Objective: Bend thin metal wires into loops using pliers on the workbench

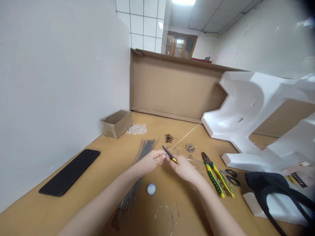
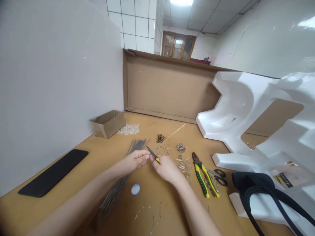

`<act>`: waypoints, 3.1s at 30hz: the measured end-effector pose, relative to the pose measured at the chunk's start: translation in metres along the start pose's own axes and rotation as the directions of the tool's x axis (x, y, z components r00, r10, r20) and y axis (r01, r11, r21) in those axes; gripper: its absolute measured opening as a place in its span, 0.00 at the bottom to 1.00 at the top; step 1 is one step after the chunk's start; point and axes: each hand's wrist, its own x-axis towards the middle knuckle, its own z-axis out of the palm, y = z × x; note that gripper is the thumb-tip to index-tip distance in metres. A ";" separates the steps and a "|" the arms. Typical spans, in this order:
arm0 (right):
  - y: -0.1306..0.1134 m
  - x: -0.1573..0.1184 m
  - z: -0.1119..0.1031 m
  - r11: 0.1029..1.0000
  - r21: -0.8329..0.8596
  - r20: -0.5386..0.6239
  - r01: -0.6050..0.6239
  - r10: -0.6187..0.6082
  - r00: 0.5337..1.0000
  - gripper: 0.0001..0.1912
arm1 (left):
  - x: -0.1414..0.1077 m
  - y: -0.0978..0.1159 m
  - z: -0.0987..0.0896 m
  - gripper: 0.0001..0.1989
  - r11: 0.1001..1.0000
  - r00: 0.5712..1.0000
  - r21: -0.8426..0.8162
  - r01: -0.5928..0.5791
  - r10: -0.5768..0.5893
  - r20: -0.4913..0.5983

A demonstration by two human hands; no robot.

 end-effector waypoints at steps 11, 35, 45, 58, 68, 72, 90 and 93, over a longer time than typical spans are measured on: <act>-0.003 0.009 0.024 0.913 -0.348 -0.192 -0.212 0.152 0.970 0.22 | 0.004 -0.010 -0.002 0.14 0.996 0.999 0.084 -0.023 0.026 -0.032; 0.004 0.010 -0.002 0.997 -0.079 0.050 -0.020 0.024 0.998 0.15 | 0.006 -0.011 -0.008 0.10 0.957 0.993 -0.288 0.037 -0.003 0.116; -0.006 0.007 0.005 0.815 -0.576 -0.161 -0.060 -0.041 0.986 0.10 | 0.021 -0.047 -0.006 0.12 0.974 0.972 -0.019 -0.224 0.222 -0.070; 0.004 0.012 0.012 0.890 -0.447 -0.087 -0.087 0.054 0.995 0.11 | 0.020 -0.055 0.006 0.12 0.957 0.980 -0.219 -0.190 0.171 -0.103; 0.004 0.013 0.013 0.889 -0.446 -0.106 -0.099 0.058 0.993 0.10 | 0.023 -0.058 0.013 0.13 0.901 0.966 -0.348 -0.260 0.246 -0.087; 0.004 0.013 0.013 0.894 -0.438 -0.066 -0.092 0.070 0.995 0.11 | 0.025 -0.066 0.014 0.13 0.904 0.959 -0.321 -0.282 0.265 -0.098; 0.010 0.005 -0.018 0.896 -0.442 -0.125 -0.035 -0.023 0.992 0.18 | 0.019 -0.042 0.005 0.11 0.922 0.961 -0.273 -0.273 0.276 -0.029; 0.016 0.005 -0.027 0.900 -0.427 -0.162 -0.085 0.017 0.987 0.16 | 0.018 -0.041 0.002 0.11 0.909 0.963 -0.322 -0.265 0.264 -0.049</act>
